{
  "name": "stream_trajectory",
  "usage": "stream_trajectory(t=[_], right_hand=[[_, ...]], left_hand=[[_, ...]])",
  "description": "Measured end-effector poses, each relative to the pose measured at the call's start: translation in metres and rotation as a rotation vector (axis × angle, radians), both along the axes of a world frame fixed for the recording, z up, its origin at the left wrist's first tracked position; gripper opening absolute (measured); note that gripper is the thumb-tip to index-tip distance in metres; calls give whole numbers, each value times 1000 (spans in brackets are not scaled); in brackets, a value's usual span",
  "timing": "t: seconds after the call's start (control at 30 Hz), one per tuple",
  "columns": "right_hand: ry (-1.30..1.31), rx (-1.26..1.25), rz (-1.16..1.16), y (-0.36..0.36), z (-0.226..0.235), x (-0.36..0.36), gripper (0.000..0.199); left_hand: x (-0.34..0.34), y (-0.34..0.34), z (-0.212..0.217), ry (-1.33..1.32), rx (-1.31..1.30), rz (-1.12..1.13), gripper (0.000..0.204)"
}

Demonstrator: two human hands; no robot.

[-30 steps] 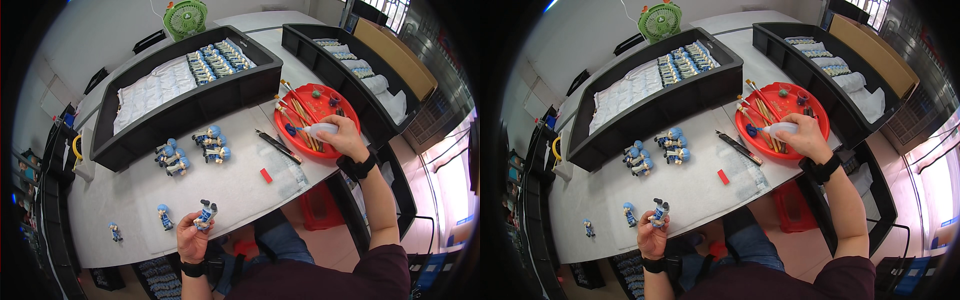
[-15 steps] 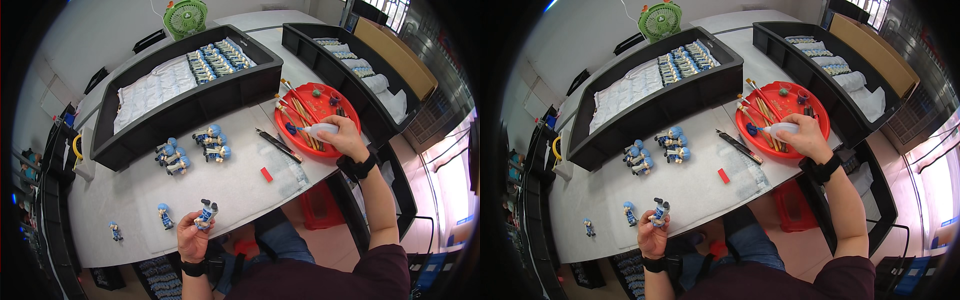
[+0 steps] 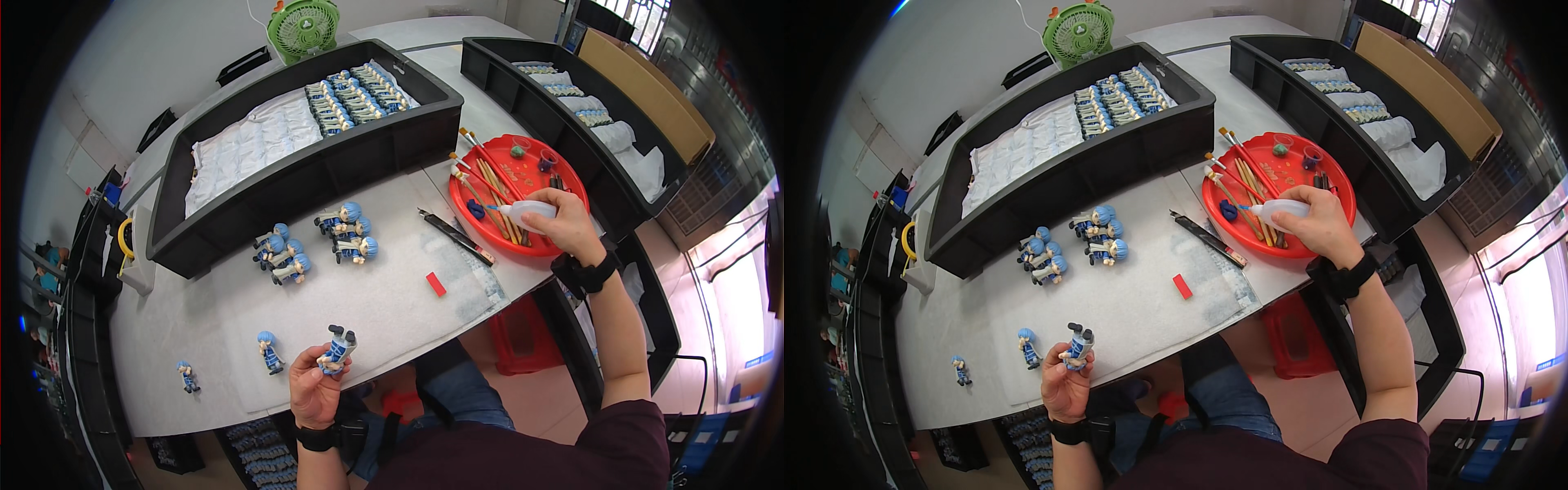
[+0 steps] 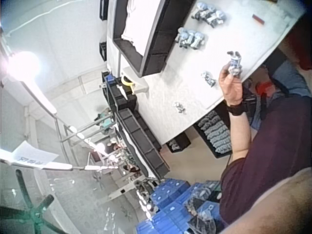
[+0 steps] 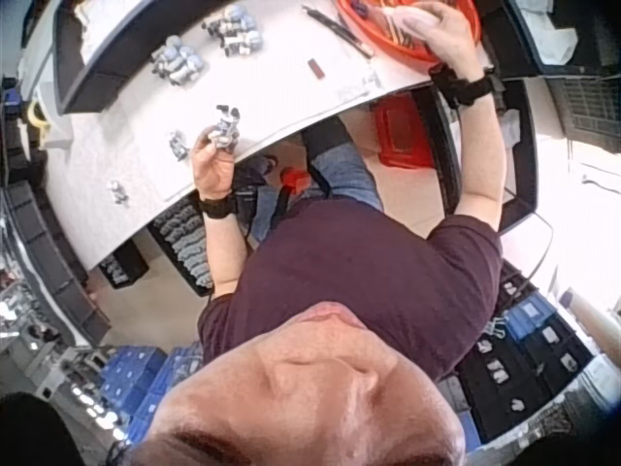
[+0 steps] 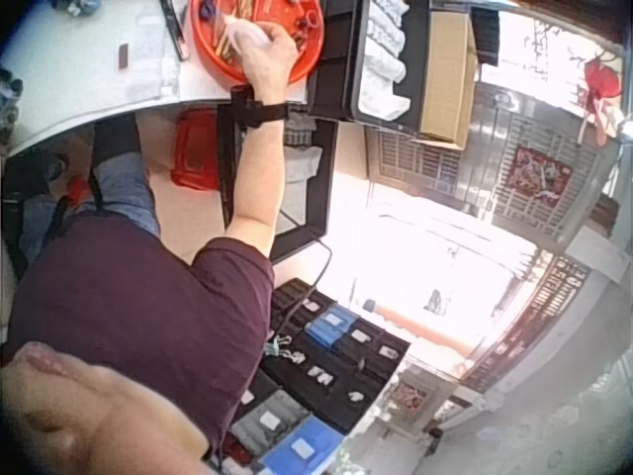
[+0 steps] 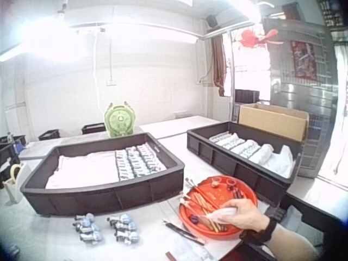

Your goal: Assembling small blue-haired figurines by applying glue to parts and joining them at a factory workstation.

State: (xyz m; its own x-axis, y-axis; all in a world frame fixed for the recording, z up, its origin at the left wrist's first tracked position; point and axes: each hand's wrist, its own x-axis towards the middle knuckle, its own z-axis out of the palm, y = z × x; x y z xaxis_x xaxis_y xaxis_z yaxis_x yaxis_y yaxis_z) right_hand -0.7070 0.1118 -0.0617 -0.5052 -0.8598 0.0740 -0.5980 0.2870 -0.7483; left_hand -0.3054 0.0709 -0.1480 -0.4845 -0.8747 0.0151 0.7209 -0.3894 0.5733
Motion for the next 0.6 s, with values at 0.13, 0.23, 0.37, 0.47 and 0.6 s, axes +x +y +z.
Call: stream_trajectory(t=[0.13,0.23,0.37,0.47,0.6], right_hand=[[21,22,1,0,-3,0,29],[41,22,6,1,-4,0,29],[19,-14,10,1,-3,-1,29],[13,-18,7,1,-2,0,30],[24,2,4,0,-1,2,30]], left_hand=[[0,0,1,4,1,-1,31],[0,0,0,9,2,-6,32],[0,0,0,15,5,-4,32],[0,0,0,18,6,-5,32],[0,0,0,22,5,-6,32]])
